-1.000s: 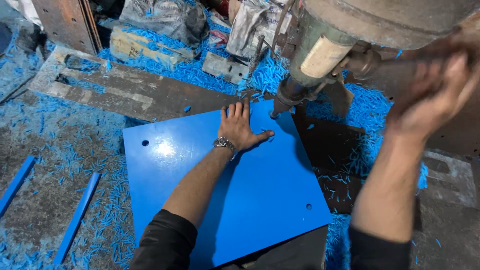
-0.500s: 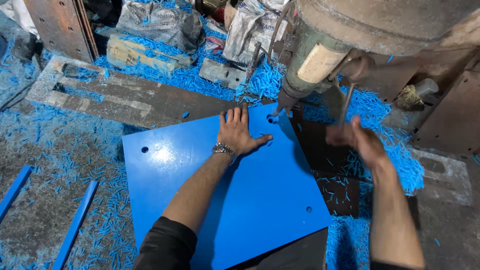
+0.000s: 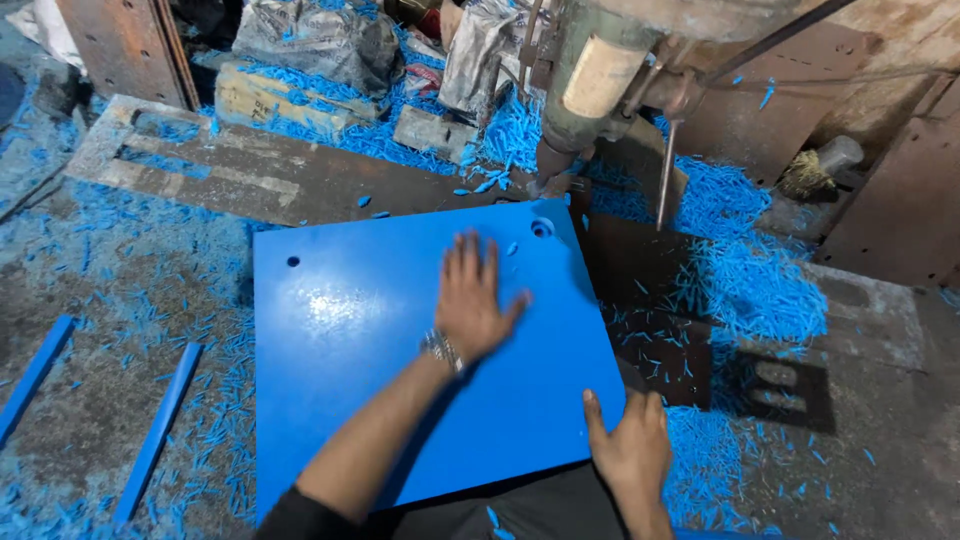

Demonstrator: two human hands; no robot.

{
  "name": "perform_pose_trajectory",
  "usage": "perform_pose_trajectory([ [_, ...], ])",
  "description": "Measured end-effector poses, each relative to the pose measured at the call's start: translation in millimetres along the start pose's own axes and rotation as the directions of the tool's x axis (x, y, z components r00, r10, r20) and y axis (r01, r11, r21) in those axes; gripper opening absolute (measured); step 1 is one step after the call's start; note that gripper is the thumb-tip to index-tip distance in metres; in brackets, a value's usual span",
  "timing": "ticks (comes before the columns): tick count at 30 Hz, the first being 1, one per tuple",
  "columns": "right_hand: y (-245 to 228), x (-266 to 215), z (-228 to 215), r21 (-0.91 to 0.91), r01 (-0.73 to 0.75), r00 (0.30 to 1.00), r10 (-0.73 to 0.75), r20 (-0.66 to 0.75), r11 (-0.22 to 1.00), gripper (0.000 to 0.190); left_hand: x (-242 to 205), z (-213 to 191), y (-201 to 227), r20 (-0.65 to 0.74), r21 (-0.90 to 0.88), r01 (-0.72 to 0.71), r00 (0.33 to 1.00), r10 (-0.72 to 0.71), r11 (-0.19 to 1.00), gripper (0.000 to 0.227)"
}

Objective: The person sits at a floor-mounted drill press in a workshop, first hammering a metal rod and adjusting the drill bit against a wood block, then drilling holes in blue plastic sheets, repositioning each sheet to drill multiple holes.

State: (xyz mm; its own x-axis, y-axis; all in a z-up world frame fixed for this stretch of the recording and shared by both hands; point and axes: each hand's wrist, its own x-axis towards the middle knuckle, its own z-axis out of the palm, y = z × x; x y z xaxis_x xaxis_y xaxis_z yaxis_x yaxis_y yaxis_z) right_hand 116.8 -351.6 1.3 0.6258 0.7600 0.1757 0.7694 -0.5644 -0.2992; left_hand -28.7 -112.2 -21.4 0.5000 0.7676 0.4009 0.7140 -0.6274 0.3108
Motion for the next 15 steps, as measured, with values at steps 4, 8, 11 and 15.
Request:
perform_pose_trajectory([
  [4,-6,-30,-8,-0.096,-0.137,0.981,0.149,0.127,0.986,0.070,-75,-69,26,0.232,-0.407,-0.383,0.835,0.499,0.829,0.085],
  [8,-4,-52,-20,0.005,-0.117,0.981,0.115,0.156,0.993,0.073,-130,-148,13,0.424,-0.606,-0.374,0.594,0.683,0.702,0.102],
  [11,-6,-68,-19,0.030,-0.087,0.991,0.083,0.105,0.996,0.074,-155,-168,-33,0.511,-0.504,-0.301,0.651,0.561,0.809,0.117],
  [15,-17,-100,-3,-0.093,-0.134,0.966,0.151,0.211,0.987,0.074,-163,-194,-88,0.550,-0.361,-0.269,0.712,0.437,0.893,0.126],
])
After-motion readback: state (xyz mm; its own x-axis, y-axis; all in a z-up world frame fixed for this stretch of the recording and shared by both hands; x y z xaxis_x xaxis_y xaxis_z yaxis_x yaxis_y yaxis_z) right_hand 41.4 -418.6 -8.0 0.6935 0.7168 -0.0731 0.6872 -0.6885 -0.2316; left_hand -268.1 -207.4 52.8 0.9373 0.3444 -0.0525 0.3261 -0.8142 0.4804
